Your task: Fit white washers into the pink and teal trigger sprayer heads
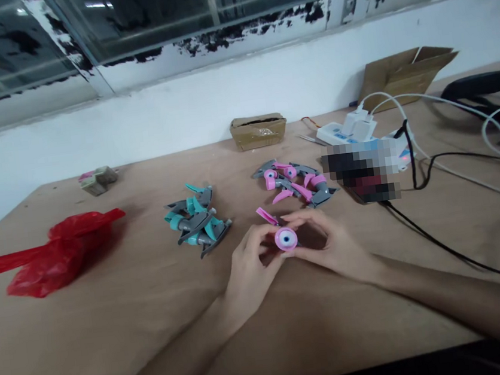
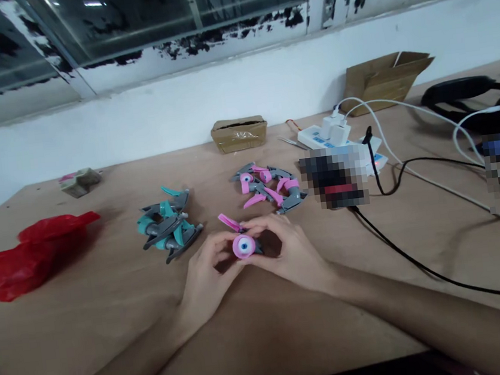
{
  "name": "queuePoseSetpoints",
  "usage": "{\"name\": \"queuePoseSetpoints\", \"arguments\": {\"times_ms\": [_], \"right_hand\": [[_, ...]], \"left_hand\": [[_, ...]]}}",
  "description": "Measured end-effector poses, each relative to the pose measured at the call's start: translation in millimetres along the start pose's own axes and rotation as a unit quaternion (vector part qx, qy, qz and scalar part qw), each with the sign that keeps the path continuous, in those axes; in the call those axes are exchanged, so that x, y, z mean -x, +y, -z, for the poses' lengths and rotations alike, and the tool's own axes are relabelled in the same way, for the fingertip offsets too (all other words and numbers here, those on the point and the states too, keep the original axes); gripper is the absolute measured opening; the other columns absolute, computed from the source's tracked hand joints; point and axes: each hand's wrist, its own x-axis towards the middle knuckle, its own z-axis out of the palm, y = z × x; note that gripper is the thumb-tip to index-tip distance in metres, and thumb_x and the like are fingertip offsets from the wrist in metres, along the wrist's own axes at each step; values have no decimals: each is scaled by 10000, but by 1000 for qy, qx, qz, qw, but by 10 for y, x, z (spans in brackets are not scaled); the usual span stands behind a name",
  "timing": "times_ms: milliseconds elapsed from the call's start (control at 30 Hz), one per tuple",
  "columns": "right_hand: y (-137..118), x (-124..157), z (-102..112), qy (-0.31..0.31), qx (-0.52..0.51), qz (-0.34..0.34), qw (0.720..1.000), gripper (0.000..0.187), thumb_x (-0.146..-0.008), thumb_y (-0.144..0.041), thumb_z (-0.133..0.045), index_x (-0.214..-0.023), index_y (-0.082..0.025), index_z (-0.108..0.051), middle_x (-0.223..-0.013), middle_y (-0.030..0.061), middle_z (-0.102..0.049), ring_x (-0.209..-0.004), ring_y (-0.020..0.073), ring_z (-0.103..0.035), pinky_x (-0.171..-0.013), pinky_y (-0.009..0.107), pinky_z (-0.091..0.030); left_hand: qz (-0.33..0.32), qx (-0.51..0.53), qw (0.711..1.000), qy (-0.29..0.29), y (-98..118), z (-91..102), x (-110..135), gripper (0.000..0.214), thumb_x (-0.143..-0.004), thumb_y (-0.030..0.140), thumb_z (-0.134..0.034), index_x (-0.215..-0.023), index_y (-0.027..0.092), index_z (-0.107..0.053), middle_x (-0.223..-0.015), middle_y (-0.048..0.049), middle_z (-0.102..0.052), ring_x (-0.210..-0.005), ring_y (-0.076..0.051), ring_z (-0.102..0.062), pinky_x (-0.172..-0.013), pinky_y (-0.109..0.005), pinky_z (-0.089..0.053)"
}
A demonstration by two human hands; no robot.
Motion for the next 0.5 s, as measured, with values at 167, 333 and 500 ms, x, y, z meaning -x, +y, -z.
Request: {"name": "queuePoseSetpoints", "arguments": {"times_ms": [167,333,500], "right_hand": [[-31,-52,77,13,97,85,992,243,-731,-321,-704,-945,-256,-610,-838,-9,-683,-792,172,-612,-902,427,-374],[16,-69,93,16,138,97,986,181,-767,-277,-675,-938,-244,-625,-825,-14,-682,-784,155,-611,-908,411,-340],[41,-56,80,36,155,98,982,204,-754,-283,-689,-945,-248,-627,-820,-21,-688,-772,147,-618,-940,409,-319]], "left_hand": [[-2,24,1000,1,68,-20,36,413,-717,-20,-540,-1041,223,-461,-985,0,-594,-889,-116,-617,-733,-213,-525],[-33,-5,998,-58,97,21,22,387,-748,39,-532,-1087,212,-461,-1096,-40,-536,-947,-141,-579,-720,-232,-537],[-13,-64,996,-55,141,23,32,396,-793,107,-540,-1164,228,-470,-1084,-28,-549,-928,-134,-566,-748,-244,-539]]}}
